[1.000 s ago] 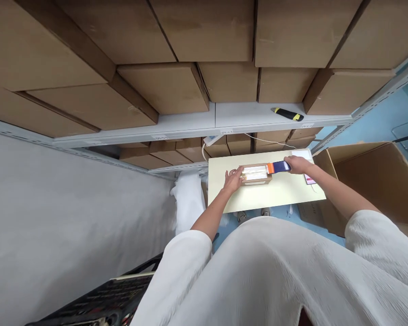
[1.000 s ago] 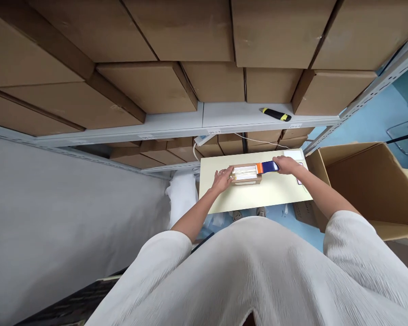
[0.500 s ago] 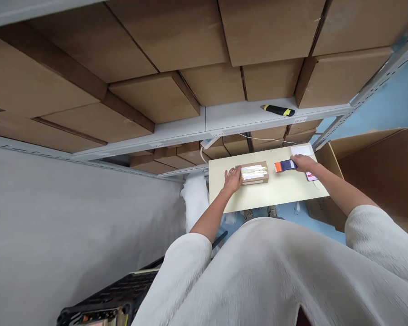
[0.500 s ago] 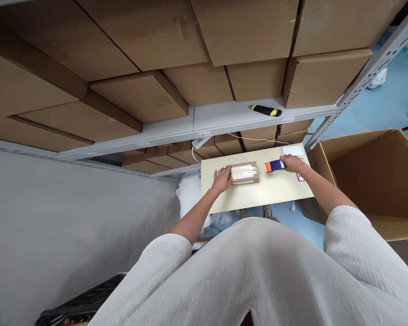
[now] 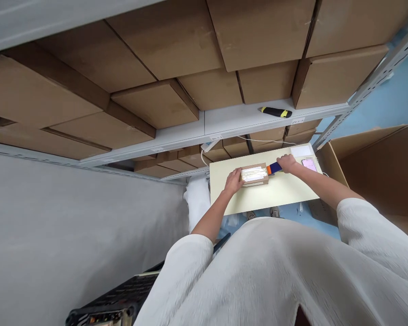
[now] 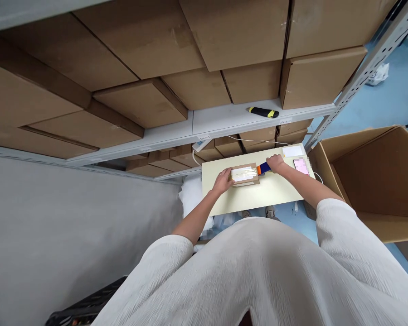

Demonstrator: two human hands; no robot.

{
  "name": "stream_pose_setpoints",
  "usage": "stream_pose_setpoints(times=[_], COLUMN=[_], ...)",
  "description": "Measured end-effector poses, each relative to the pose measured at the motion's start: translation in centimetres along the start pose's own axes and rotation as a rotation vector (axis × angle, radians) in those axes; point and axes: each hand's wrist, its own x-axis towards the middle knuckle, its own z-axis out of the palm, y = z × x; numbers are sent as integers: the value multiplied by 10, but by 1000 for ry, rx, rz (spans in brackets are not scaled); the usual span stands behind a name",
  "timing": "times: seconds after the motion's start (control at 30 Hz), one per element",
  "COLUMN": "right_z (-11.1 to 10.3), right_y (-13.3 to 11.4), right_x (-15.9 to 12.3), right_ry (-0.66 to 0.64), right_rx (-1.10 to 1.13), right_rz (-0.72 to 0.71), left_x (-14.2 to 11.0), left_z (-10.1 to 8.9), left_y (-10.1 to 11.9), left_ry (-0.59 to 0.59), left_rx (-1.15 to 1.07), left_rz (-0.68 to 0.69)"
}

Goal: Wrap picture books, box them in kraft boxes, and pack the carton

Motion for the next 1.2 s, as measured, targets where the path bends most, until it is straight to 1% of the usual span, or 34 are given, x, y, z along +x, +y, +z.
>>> stream_pose_setpoints(times=[0.1, 0.17, 0.27, 0.33, 0.4, 0.47, 0.57, 0.67, 0.73, 0.83, 0.93, 1.0, 1.07, 1.13, 1.2], right_z=[-9, -8, -1, 6, 11, 15, 19, 28, 36, 49, 55, 52, 42, 25, 2], right_y=[-7, -11, -20, -30, -41, -47, -38, -16, -3, 6, 9, 11, 14, 18, 21], right_x=[2, 1, -3, -5, -7, -9, -14, -23, -31, -45, -60, -68, -74, -77, -78], right_ry=[21, 42, 104, 130, 117, 88, 42, -53, -91, -68, -14, 28, 104, 222, 353], right_rx=[-59, -66, -45, -35, -24, 10, 146, 412, 607, 811, 932, 989, 1002, 976, 946], right_rz=[-15, -6, 15, 14, 18, 48, 130, 299, 408, 498, 514, 497, 452, 378, 289], left_x=[1, 3, 4, 5, 6, 6, 8, 8, 8, 7, 6, 5, 5, 4, 2], left_z=[2, 2, 4, 5, 5, 5, 5, 4, 4, 4, 4, 4, 5, 6, 7], left_y=[0, 0, 0, 0, -1, 0, 0, 1, 2, 3, 4, 4, 6, 7, 8], left_ry=[3, 5, 11, 18, 22, 18, 12, 13, 10, 10, 24, 30, 32, 38, 49], left_rx=[18, 25, 39, 47, 54, 59, 58, 55, 57, 58, 49, 50, 53, 51, 39], left_rz=[3, 8, 24, 30, 26, 18, 3, 1, 6, 7, 9, 11, 10, 7, 10])
